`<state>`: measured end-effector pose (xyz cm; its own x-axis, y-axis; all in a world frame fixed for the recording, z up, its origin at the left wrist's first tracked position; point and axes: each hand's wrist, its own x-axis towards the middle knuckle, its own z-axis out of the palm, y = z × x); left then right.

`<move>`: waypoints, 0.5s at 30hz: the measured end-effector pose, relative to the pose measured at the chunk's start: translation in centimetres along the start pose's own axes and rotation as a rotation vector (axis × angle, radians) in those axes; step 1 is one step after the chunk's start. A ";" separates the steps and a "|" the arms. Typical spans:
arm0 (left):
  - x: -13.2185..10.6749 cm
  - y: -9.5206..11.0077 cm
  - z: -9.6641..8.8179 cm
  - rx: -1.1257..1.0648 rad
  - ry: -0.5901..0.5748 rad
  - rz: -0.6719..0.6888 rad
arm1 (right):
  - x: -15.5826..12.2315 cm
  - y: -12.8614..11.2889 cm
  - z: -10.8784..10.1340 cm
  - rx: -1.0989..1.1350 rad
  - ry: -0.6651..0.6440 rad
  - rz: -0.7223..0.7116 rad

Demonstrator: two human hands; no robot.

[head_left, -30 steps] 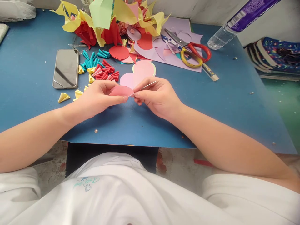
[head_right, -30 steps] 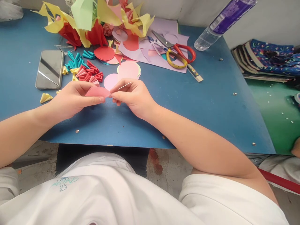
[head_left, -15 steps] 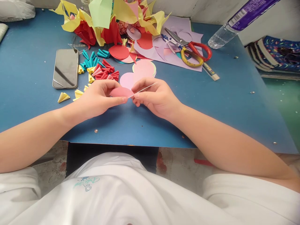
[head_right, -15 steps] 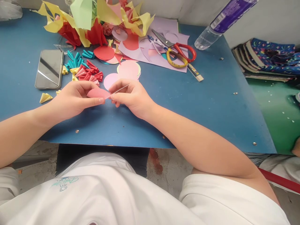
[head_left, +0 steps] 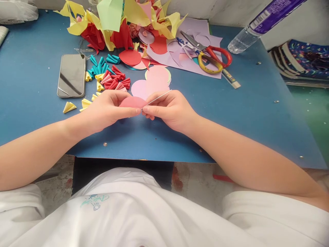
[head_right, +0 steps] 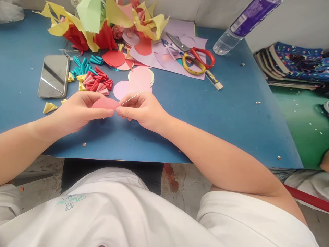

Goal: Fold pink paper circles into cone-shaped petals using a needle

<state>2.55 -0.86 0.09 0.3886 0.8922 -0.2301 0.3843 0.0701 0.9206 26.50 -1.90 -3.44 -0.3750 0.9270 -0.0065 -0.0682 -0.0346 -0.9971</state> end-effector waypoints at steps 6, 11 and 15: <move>0.0 0.1 0.3 -0.076 -0.030 -0.024 | -0.1 -0.1 -0.1 -0.022 0.000 -0.016; -0.7 0.2 0.9 -0.077 0.064 0.094 | 0.0 0.0 -0.1 -0.029 0.035 -0.012; -1.0 0.4 0.8 -0.043 0.050 0.111 | 0.0 0.2 0.0 -0.036 0.036 0.004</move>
<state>3.04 -2.09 0.44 0.3839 0.9166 -0.1113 0.3051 -0.0122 0.9523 26.50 -1.87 -3.62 -0.3417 0.9397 -0.0122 -0.0330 -0.0250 -0.9991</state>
